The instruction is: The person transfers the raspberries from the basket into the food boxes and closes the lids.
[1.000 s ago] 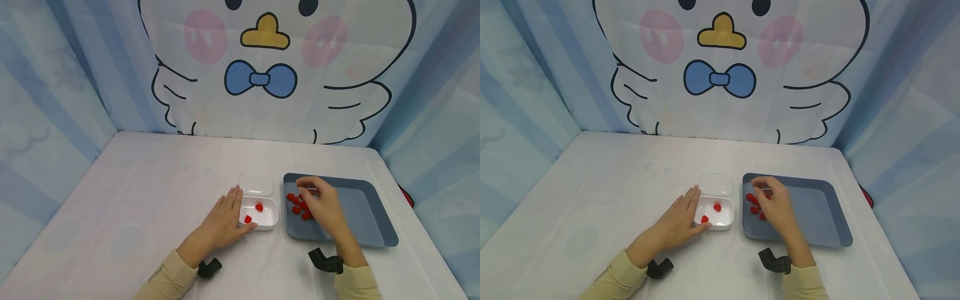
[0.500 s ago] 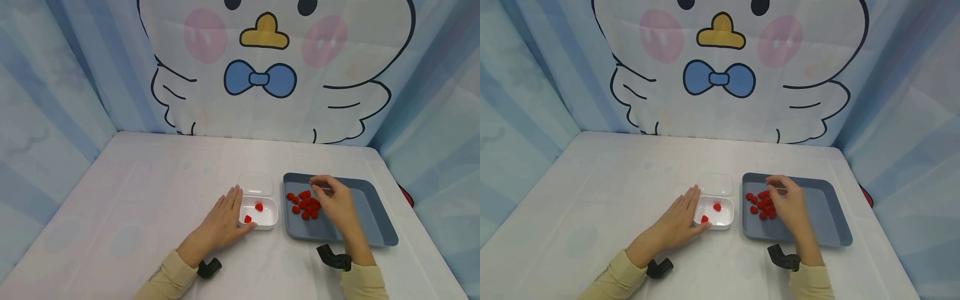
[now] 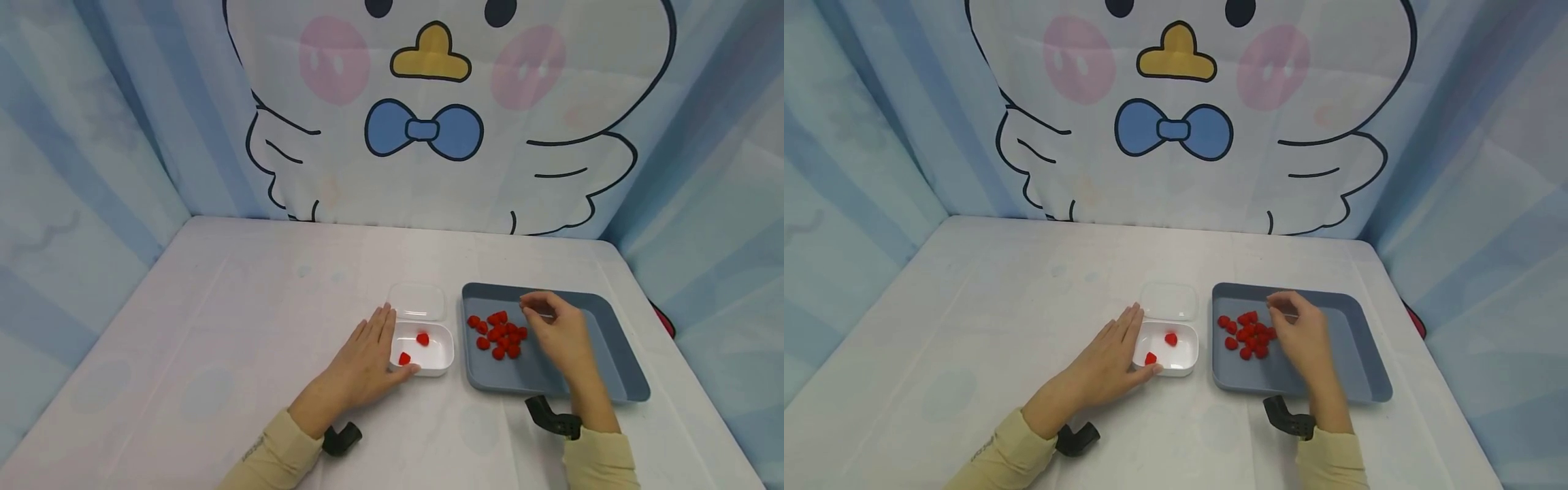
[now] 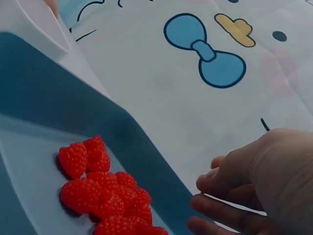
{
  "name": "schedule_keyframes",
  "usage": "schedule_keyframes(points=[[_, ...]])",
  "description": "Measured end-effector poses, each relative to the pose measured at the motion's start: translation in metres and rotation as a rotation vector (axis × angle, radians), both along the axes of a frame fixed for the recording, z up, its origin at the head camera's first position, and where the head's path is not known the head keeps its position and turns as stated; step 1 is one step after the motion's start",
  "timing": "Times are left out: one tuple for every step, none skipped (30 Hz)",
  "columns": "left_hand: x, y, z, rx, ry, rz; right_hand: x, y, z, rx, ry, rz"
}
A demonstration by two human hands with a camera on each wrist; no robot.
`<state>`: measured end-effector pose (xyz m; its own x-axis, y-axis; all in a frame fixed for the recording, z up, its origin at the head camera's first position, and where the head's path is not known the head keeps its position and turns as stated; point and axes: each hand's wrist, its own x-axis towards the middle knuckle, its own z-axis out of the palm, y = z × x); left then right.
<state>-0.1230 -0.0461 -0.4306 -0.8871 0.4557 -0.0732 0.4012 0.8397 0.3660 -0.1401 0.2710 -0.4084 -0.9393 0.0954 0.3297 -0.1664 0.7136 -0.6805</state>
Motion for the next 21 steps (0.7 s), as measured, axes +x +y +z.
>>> schedule_keyframes(points=[[0.000,0.000,0.000,0.001,0.001,0.000,0.000,0.001,-0.001,0.002,-0.008,-0.003],[0.000,0.000,-0.001,0.000,0.001,0.000,0.000,0.002,-0.002,0.004,-0.015,-0.006],[0.000,0.000,-0.001,-0.002,0.000,0.000,-0.001,0.003,-0.003,0.008,-0.019,-0.007],[0.000,0.000,0.000,-0.001,0.001,0.000,-0.001,0.005,-0.005,0.011,-0.023,-0.005],[0.000,0.000,0.000,-0.003,0.000,0.001,-0.001,0.006,-0.006,0.014,-0.028,-0.004],[0.000,0.000,0.000,-0.003,0.000,0.001,-0.001,0.007,-0.007,0.017,-0.037,-0.003],[0.000,0.000,0.000,-0.003,-0.002,0.001,-0.002,0.009,-0.008,0.020,-0.047,-0.002],[0.000,0.000,0.000,-0.006,-0.008,0.003,-0.002,0.010,-0.008,0.026,-0.056,-0.001],[0.000,0.000,0.000,-0.007,-0.012,0.005,-0.002,0.012,-0.009,0.031,-0.066,0.000],[0.001,-0.001,-0.001,-0.007,-0.013,0.006,-0.002,0.013,-0.010,0.040,-0.079,-0.002],[0.001,-0.001,-0.001,-0.009,-0.014,0.006,-0.002,0.014,-0.010,0.050,-0.089,-0.001],[0.001,-0.001,-0.001,-0.008,-0.015,0.007,-0.002,0.015,-0.011,0.060,-0.100,0.000],[0.001,-0.001,-0.001,-0.012,-0.015,0.007,-0.002,0.016,-0.011,0.070,-0.108,0.006],[0.001,-0.001,-0.001,-0.016,-0.015,0.008,-0.002,0.017,-0.012,0.080,-0.114,0.012],[0.001,-0.001,-0.001,-0.012,-0.009,0.006,-0.002,0.017,-0.012,0.087,-0.121,0.018],[0.001,-0.001,-0.002,-0.008,-0.005,0.005,-0.002,0.018,-0.012,0.092,-0.131,0.024],[0.001,-0.001,-0.002,-0.006,-0.002,0.004,-0.001,0.018,-0.012,0.092,-0.138,0.033],[0.001,-0.001,-0.001,-0.004,-0.002,0.004,-0.002,0.019,-0.012,0.092,-0.149,0.038],[0.001,-0.001,-0.001,-0.003,0.000,0.004,-0.002,0.019,-0.012,0.091,-0.161,0.043],[0.001,-0.001,-0.001,0.000,0.000,0.004,-0.002,0.019,-0.012,0.091,-0.173,0.046],[0.001,-0.001,-0.001,0.003,0.000,0.004,-0.002,0.019,-0.012,0.090,-0.188,0.050]])
